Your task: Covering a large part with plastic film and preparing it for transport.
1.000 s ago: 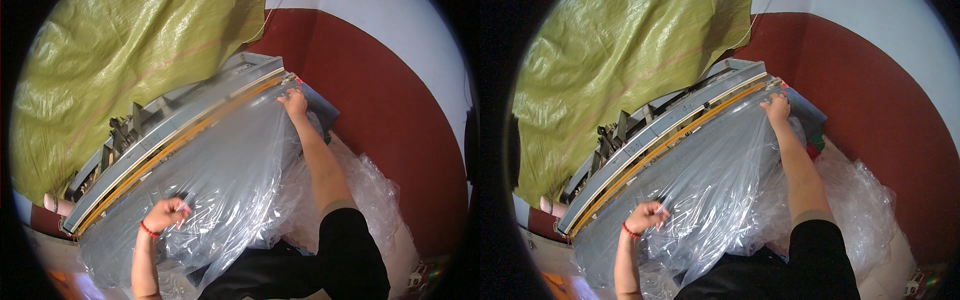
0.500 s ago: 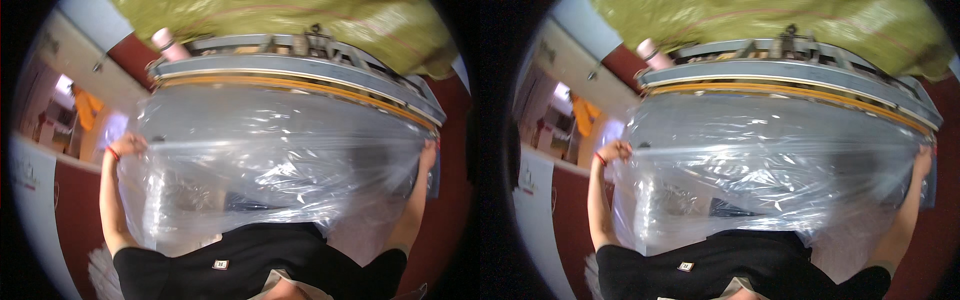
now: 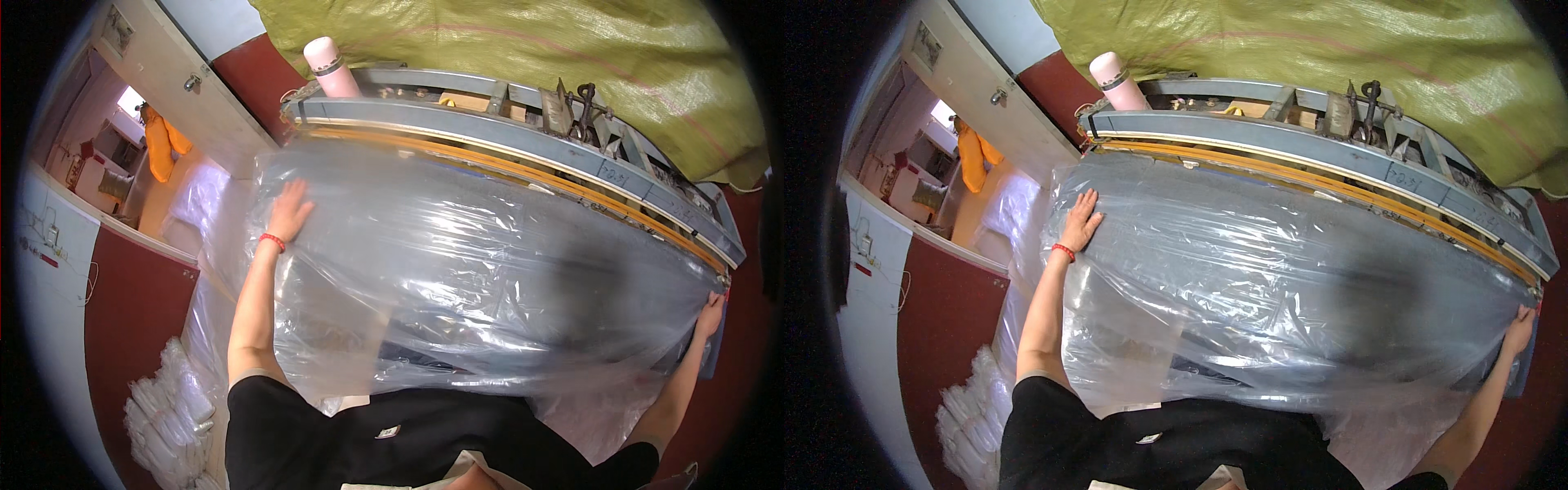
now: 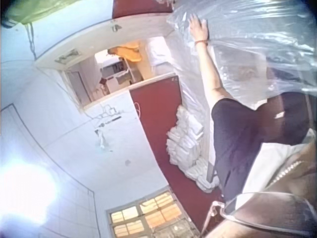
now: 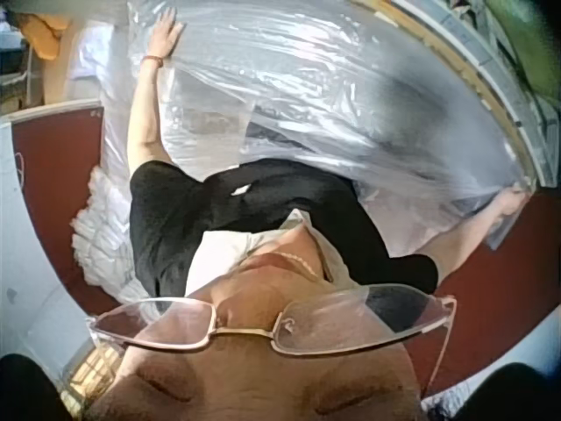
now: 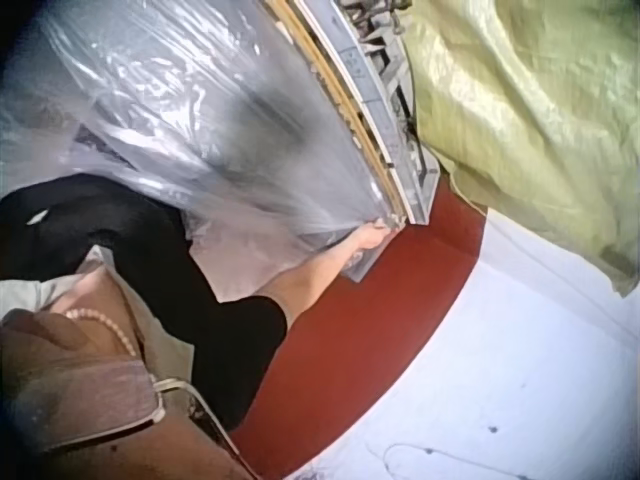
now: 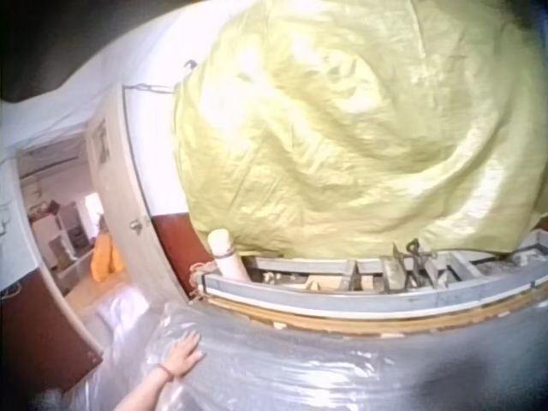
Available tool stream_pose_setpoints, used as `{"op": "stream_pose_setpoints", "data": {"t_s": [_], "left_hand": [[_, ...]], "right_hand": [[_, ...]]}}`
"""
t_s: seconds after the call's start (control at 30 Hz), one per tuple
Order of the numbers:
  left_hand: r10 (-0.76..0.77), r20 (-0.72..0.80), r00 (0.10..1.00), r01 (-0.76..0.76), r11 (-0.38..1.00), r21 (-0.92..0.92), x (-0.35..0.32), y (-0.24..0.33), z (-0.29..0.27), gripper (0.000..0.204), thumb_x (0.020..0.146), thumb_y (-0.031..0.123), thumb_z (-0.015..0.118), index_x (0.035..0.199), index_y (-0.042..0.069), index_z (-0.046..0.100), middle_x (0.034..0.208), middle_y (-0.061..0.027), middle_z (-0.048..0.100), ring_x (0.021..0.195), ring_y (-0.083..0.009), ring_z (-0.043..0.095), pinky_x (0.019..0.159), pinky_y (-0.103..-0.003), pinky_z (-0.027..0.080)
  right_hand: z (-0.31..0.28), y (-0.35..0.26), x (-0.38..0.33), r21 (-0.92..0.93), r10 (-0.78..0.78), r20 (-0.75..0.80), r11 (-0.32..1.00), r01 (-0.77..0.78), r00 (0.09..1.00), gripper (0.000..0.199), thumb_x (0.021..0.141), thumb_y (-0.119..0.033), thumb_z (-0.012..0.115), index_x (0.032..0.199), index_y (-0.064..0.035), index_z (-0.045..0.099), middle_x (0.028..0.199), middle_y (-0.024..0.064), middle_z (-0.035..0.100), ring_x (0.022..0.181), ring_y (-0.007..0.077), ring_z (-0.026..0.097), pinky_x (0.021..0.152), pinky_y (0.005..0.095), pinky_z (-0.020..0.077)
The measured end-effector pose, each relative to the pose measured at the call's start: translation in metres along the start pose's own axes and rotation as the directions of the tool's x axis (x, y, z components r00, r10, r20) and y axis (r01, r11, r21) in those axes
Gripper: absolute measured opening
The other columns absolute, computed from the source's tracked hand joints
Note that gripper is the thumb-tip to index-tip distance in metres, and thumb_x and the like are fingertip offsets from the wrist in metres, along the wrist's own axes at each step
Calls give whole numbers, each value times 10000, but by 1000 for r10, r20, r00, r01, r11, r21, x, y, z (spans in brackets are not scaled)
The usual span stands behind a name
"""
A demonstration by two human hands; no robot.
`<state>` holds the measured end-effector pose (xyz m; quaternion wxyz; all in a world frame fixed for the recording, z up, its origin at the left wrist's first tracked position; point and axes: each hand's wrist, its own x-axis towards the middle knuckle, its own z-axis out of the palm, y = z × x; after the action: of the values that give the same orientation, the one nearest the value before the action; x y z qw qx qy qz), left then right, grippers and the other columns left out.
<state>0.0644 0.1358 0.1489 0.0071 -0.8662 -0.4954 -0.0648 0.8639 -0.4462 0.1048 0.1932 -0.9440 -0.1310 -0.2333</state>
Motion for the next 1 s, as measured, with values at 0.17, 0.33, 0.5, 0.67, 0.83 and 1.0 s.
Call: {"op": "stream_pose_setpoints", "data": {"t_s": [0.17, 0.33, 0.5, 0.67, 0.83, 1.0], "left_hand": [[91, -216, 972, -119, 986, -117, 27, -3, 2, 477, 817, 289, 505, 1221, 55, 410, 1282, -153, 375, 1211, -310, 313, 978, -386, 274], [388, -254, 886, -428, 895, -126, 36, 80, -20, 311, 699, 162, 598, 979, 34, 555, 983, -137, 539, 920, -302, 492, 802, -385, 392], [327, -304, 895, -373, 922, -107, 44, 84, -33, 171, 661, 80, 629, 819, 56, 566, 853, -75, 570, 852, -258, 507, 744, -347, 398], [173, -777, 605, -315, 949, -33, 32, 143, -76, 183, 661, 11, 608, 827, 29, 534, 869, -113, 557, 835, -286, 517, 737, -355, 408], [512, -248, 822, -551, 825, -124, 12, 147, -22, 323, 744, 153, 594, 1025, 4, 537, 1114, -125, 517, 980, -296, 473, 846, -370, 388], [432, -218, 875, -457, 886, -79, 14, 142, -13, 409, 776, 226, 565, 1124, 20, 506, 1212, -93, 469, 1041, -290, 440, 885, -374, 361]], "right_hand": [[5, 6, 7, 2, 8, 14, 1000, -8, 1000, 300, 874, -344, 405, 922, -54, 464, 874, 199, 555, 816, 396, 510, 664, 424, 383], [3, 12, 10, -37, 21, 77, 999, -19, 997, 300, 869, -349, 415, 930, -60, 468, 881, 183, 559, 816, 391, 506, 669, 421, 382], [9, 18, 13, 17, -35, 41, 999, 34, 999, 308, 866, -345, 425, 931, -47, 470, 939, 181, 557, 874, 390, 500, 680, 420, 387], [4, 11, 3, -38, -37, -45, 999, 35, 998, 321, 868, -348, 422, 923, -35, 469, 893, 193, 555, 838, 392, 511, 673, 426, 388], [13, 27, 13, -4, -60, 28, 998, 60, 998, 333, 866, -367, 420, 913, -43, 480, 868, 182, 563, 814, 400, 508, 660, 426, 389], [19, 19, 11, 67, -27, -46, 997, 30, 999, 268, 861, -323, 469, 853, -56, 496, 816, 135, 581, 734, 311, 546, 626, 369, 402]]}}
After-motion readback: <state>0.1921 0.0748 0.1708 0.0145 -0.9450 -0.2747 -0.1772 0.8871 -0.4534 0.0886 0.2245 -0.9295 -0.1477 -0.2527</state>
